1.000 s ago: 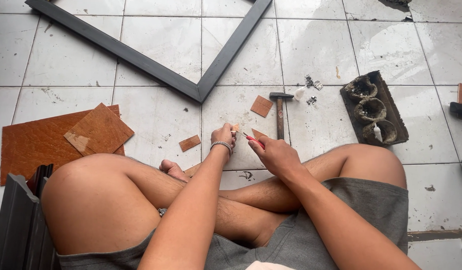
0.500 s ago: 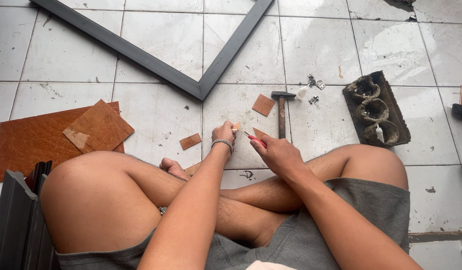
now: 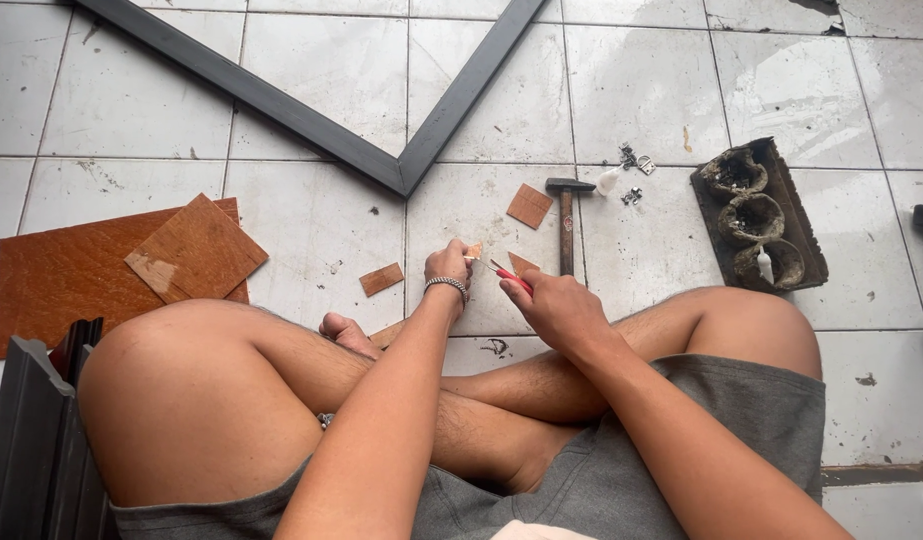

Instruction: Reinforcing the corners of a picture frame by cutting and gluing small triangular wood pieces.

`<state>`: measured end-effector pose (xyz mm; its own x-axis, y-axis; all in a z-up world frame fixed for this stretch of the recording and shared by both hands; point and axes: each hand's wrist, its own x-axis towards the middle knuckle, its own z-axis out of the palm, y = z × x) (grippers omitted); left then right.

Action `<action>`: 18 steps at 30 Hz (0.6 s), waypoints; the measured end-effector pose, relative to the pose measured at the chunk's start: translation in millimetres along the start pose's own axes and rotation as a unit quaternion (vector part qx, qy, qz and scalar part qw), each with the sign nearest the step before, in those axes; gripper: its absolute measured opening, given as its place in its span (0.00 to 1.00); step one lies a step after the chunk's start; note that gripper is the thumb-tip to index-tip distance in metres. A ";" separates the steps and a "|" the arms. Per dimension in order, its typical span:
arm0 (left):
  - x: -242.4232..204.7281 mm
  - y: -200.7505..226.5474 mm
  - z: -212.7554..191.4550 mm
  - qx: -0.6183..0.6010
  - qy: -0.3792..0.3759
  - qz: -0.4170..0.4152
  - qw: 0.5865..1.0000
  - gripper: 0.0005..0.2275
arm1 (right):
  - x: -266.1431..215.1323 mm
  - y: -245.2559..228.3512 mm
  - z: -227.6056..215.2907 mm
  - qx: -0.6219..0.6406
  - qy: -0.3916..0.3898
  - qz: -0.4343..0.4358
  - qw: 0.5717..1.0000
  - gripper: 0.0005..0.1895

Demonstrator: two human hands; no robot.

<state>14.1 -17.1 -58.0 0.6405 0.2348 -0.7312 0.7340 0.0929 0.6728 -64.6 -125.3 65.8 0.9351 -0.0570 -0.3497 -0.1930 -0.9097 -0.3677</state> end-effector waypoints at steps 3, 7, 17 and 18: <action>2.8 -3.6 -0.6 -0.003 -0.002 -0.006 1.000 0.10 | 0.8 -1.9 1.1 -0.030 -0.002 -0.013 0.999 0.23; 16.0 -10.8 4.4 0.017 -0.004 -0.006 1.000 0.10 | 13.8 6.9 12.9 -0.060 0.003 -0.023 0.998 0.24; 24.3 -15.4 6.0 0.036 0.001 0.004 0.999 0.10 | 5.7 0.9 -0.5 -0.021 -0.026 -0.021 0.999 0.25; 29.8 -18.1 7.1 0.045 -0.004 0.005 0.999 0.10 | 5.2 0.0 -0.9 -0.025 -0.024 -0.017 0.999 0.24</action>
<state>21.5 -18.7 -92.8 0.6500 0.2280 -0.7249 0.7439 0.0036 0.6682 -59.5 -125.9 64.7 0.9252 -0.0059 -0.3794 -0.1444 -0.9301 -0.3378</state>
